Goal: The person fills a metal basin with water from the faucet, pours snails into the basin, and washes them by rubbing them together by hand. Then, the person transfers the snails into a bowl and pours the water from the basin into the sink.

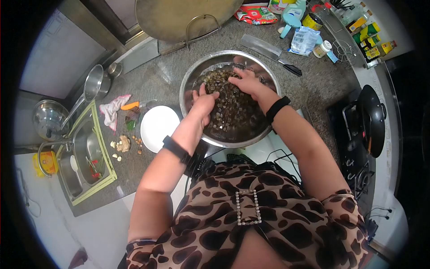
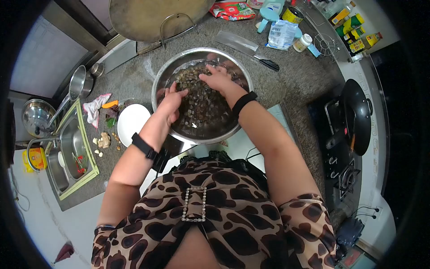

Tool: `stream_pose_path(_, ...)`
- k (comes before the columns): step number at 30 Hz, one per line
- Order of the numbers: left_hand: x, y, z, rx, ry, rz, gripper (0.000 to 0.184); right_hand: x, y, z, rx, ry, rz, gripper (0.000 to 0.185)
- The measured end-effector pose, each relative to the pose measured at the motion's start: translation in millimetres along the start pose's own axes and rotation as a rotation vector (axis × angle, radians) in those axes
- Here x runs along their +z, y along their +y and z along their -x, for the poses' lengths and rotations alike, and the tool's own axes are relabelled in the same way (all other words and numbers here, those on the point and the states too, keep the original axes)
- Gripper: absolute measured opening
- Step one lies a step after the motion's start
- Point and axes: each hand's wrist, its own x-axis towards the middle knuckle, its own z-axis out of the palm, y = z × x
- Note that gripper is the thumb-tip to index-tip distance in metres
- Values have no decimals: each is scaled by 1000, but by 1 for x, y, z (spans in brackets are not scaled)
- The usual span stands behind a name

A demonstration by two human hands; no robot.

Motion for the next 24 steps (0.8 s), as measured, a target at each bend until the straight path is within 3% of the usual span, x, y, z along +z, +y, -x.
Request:
stream_pose_path(3,12,-5,-17,-57,-8,63,67,14,-12,23,110,95,-65,62)
stream_pose_path(5,20,-24,-36,-48,67,-24,60,41,8,0,71,204,-128,61)
stream_pose_path(7,30,-44,-50,-95,-13,259,52,55,9,2,129,58,-788,57)
stream_pose_path(9,41,-46,-46,-142,-15,468,44,65,0,14,202,60,-1024,51)
stream_pose_path(11,47,-43,-40,-103,-4,696,39,85,0,10,144,92,-1061,43)
stream_pose_path(13,37,-31,-36,-282,-104,868,39,82,-19,28,186,125,-1078,31)
stream_pose_path(14,32,-21,-29,-358,-145,987,40,76,-32,45,41,191,-1010,23)
stream_pose_path(15,28,-18,-29,-364,-227,1037,43,91,-26,36,-111,298,-736,23)
stream_pose_path(16,34,-37,-42,-101,-841,1379,44,88,-41,53,-177,398,-448,23)
stream_pose_path(17,39,-56,-55,59,-1145,1540,45,83,-55,69,-238,491,-157,24)
stream_pose_path(18,42,-67,-61,209,-1481,1639,45,54,-72,83,-92,127,-179,42)
stream_pose_path(19,40,-49,-42,-15,-1093,1475,44,55,-62,71,-87,129,-182,42)
stream_pose_path(21,38,-24,-12,-379,-346,1048,41,55,-45,46,-144,400,-11,25)
stream_pose_path(24,38,-32,-23,-395,-359,1172,39,62,-39,54,-160,350,-62,23)
